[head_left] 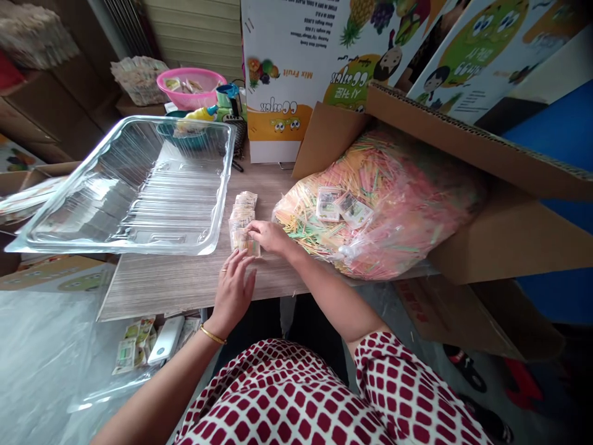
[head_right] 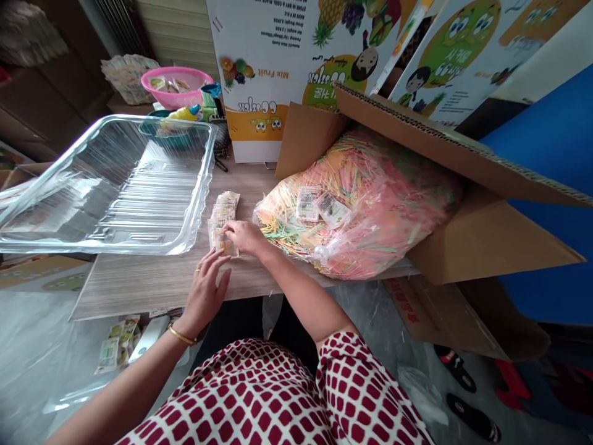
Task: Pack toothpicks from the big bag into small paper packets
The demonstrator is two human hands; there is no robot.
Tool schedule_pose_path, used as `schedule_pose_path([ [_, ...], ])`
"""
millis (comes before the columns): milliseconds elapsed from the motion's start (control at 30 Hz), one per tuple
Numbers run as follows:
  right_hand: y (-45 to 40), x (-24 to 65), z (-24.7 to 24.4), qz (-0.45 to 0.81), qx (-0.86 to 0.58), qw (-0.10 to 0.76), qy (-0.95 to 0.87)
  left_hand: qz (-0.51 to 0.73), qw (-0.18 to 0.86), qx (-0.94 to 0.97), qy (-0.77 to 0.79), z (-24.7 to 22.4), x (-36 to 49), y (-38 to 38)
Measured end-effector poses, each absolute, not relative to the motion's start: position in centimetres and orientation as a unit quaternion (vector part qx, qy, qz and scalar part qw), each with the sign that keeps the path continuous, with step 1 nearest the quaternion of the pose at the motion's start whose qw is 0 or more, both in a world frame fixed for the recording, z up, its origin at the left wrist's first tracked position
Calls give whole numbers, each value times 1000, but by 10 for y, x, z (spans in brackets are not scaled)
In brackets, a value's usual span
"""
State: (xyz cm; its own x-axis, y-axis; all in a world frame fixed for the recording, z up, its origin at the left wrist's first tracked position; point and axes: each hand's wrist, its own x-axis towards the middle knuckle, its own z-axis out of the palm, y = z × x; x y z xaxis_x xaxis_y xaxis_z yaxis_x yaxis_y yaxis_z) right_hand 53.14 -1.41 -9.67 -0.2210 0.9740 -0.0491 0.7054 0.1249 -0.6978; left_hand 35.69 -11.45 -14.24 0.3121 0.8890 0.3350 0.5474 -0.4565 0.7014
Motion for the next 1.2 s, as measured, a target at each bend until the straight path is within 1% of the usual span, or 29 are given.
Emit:
schedule_pose_path([
  [67, -3, 520, -97, 280, -585, 244, -721, 300, 177, 818, 458, -152, 358, -112],
  [167, -7, 520, -95, 207, -605, 322, -698, 233, 82, 845, 475, -168, 363, -105],
  [267, -30, 552, -90, 148, -617, 353, -688, 215, 40, 852, 476, -176, 366, -98],
  [333, -48, 590, -86, 88, -653, 360, -661, 227, 37, 849, 475, -177, 367, -95],
  [400, -63, 634, -81, 7, -718, 357, -598, 244, 45, 846, 472, -176, 366, -95],
  [467, -72, 676, -77, -68, -782, 332, -523, 256, 53, 846, 465, -175, 364, -97],
  [533, -73, 709, -73, -114, -823, 289, -476, 263, 56, 847, 458, -176, 363, -99],
  [667, -61, 737, -66, -113, -850, 202, -474, 268, 53, 846, 459, -178, 363, -101],
  [767, -48, 737, -58, -130, -835, 195, -498, 268, 52, 846, 459, -178, 364, -103],
  [867, -32, 730, -53, -146, -785, 188, -572, 263, 45, 848, 458, -176, 366, -105],
  [967, -12, 726, -58, -118, -744, 126, -645, 259, 35, 852, 453, -174, 369, -107],
  [1033, 2, 728, -63, -93, -747, 98, -651, 258, 33, 856, 447, -173, 371, -109],
  [1100, 13, 733, -67, -76, -763, 105, -633, 257, 35, 858, 442, -173, 371, -111],
  [1200, 19, 741, -70, -71, -774, 154, -611, 257, 39, 859, 441, -174, 371, -113],
])
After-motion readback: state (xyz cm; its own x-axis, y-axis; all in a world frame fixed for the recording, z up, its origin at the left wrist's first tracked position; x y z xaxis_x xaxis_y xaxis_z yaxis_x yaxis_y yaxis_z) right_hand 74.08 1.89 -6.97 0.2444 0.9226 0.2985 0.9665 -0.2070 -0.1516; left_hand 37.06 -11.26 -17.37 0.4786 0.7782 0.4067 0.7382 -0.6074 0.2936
